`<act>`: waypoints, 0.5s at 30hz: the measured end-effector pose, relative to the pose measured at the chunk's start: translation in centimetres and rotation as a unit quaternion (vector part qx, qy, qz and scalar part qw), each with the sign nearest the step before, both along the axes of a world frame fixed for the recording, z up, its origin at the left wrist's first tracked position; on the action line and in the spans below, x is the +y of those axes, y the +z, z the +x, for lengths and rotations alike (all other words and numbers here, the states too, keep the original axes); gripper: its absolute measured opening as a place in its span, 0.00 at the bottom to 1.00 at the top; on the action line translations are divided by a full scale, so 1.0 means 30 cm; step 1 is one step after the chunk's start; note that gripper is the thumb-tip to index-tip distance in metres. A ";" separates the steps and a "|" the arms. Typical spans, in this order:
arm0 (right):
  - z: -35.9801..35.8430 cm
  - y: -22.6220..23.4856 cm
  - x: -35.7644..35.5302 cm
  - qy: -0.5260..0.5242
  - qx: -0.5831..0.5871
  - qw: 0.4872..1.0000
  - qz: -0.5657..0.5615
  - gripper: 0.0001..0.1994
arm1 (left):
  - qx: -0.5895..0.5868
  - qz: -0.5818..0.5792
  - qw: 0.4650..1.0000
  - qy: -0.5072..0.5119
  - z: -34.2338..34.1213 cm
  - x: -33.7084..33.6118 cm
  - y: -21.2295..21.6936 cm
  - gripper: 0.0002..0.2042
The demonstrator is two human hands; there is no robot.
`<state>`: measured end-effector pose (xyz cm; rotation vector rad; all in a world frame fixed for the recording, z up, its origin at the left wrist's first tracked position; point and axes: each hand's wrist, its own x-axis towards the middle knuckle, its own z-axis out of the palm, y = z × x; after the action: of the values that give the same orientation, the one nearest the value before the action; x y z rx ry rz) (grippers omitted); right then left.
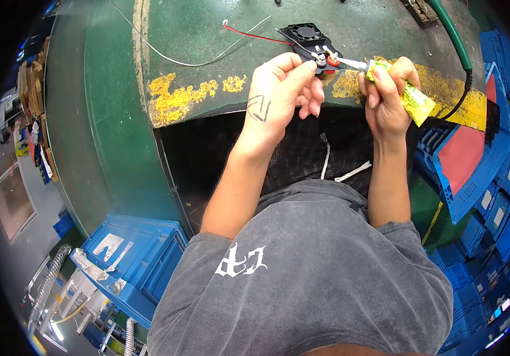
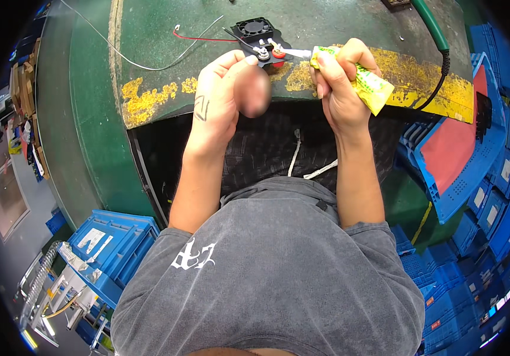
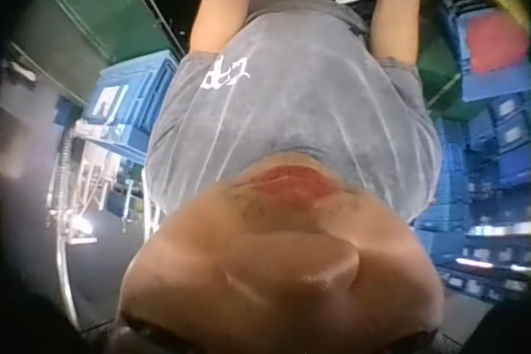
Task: Soldering wires and applying adhesive to electronic components at a factory workbench.
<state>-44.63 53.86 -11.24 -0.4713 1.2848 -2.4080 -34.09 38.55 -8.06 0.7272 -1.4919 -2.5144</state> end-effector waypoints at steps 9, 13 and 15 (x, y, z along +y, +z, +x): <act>-0.005 -0.012 0.003 0.007 0.027 1.000 -0.012 0.17 | -0.017 -0.004 1.000 -0.007 -0.003 -0.003 0.002 0.12; 0.001 -0.008 -0.001 -0.007 0.021 1.000 0.000 0.17 | -0.003 0.012 1.000 -0.026 0.004 -0.015 -0.011 0.12; 0.000 -0.005 -0.002 -0.006 0.020 1.000 -0.002 0.17 | 0.000 0.017 1.000 -0.019 0.003 -0.013 -0.010 0.13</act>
<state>-44.64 53.81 -11.39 -0.5180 1.3025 -2.4226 -34.00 38.16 -8.36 0.7092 -1.4801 -2.5734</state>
